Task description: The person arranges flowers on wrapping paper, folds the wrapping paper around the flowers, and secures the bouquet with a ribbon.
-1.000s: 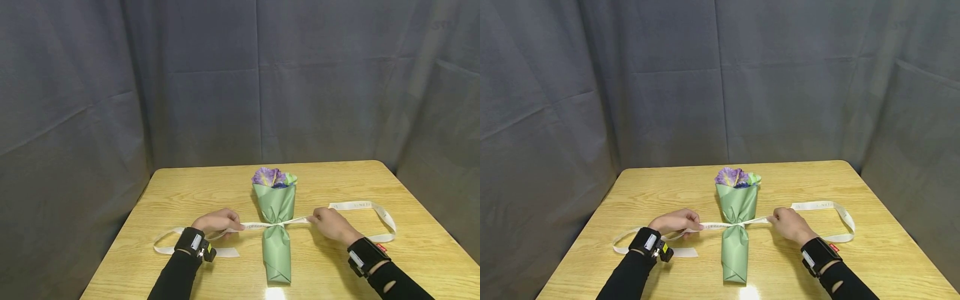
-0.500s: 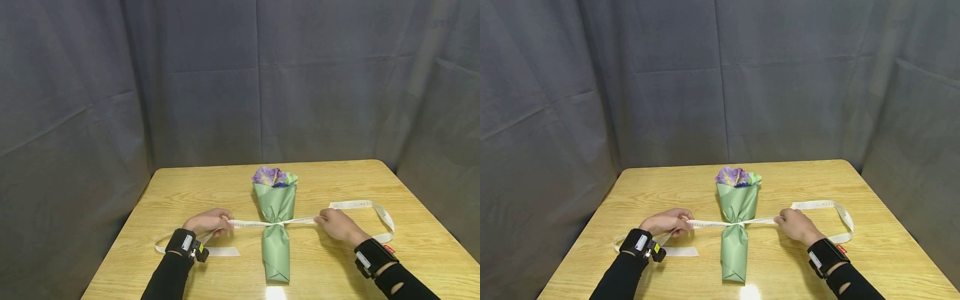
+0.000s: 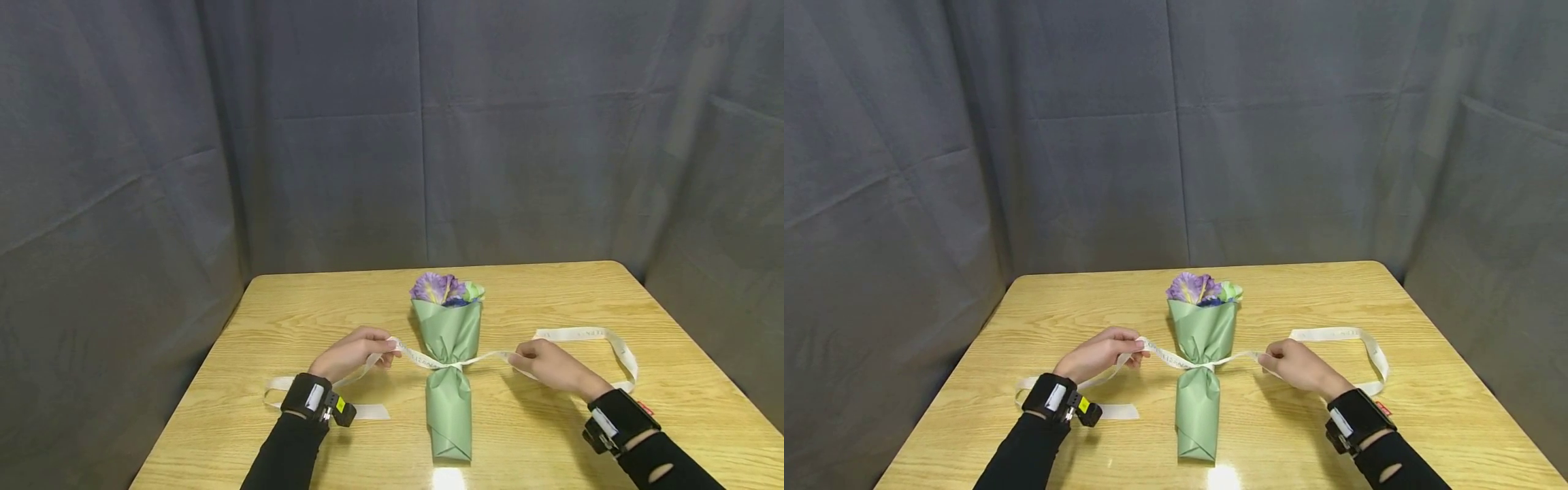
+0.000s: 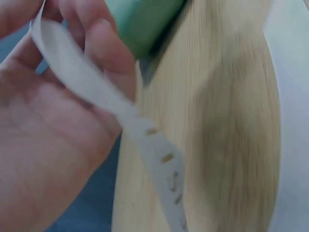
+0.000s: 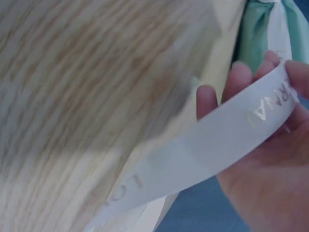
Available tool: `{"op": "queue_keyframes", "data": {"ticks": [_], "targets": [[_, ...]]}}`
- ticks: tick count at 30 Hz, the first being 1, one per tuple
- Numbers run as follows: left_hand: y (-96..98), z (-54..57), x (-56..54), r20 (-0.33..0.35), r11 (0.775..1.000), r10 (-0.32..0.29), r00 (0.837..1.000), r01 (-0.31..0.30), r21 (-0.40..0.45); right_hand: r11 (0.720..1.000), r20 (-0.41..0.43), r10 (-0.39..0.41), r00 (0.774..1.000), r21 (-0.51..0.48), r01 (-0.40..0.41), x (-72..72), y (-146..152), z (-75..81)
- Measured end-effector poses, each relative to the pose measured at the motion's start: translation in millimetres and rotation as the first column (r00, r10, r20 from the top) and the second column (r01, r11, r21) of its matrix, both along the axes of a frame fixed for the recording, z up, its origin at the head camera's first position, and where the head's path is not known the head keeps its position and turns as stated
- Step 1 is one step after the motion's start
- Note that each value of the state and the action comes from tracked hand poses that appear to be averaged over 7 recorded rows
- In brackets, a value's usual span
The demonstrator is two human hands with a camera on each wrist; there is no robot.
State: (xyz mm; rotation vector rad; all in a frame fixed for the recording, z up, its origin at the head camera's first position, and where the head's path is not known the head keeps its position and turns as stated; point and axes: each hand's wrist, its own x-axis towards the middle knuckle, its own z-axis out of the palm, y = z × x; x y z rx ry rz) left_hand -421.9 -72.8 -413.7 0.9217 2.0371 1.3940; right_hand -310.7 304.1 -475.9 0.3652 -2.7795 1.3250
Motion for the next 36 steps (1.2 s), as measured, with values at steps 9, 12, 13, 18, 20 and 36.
{"op": "queue_keyframes", "data": {"ticks": [9,12,13,18,20,36], "targets": [[44.9,10.4,17.3,-0.223,0.979,0.138,0.965,-0.099,0.177,0.995,-0.024,0.067,0.997,-0.076,-0.069,3.6,-10,13.2],[55.6,11.9,20.5,-0.197,0.972,0.140,0.970,-0.097,0.214,0.993,-0.047,0.073,0.996,-0.088,-0.077,4.7,-14,15.2],[58.2,12.0,21.3,-0.184,0.970,0.138,0.973,-0.096,0.222,0.992,-0.051,0.075,0.996,-0.093,-0.079,5.0,-15,15.8],[65.3,10.6,25.1,-0.163,0.965,0.147,0.976,-0.105,0.241,0.987,-0.050,0.083,0.995,-0.134,-0.089,5.1,-19,18.0],[66.4,10.1,26.4,-0.209,0.966,0.161,0.965,-0.111,0.232,0.984,-0.051,0.089,0.995,-0.148,-0.095,5.0,-19,19.0],[72.6,3.3,29.2,-0.253,0.973,0.144,0.957,-0.090,0.214,0.988,-0.065,0.058,0.996,-0.142,-0.067,11.0,-10,24.9]]}}
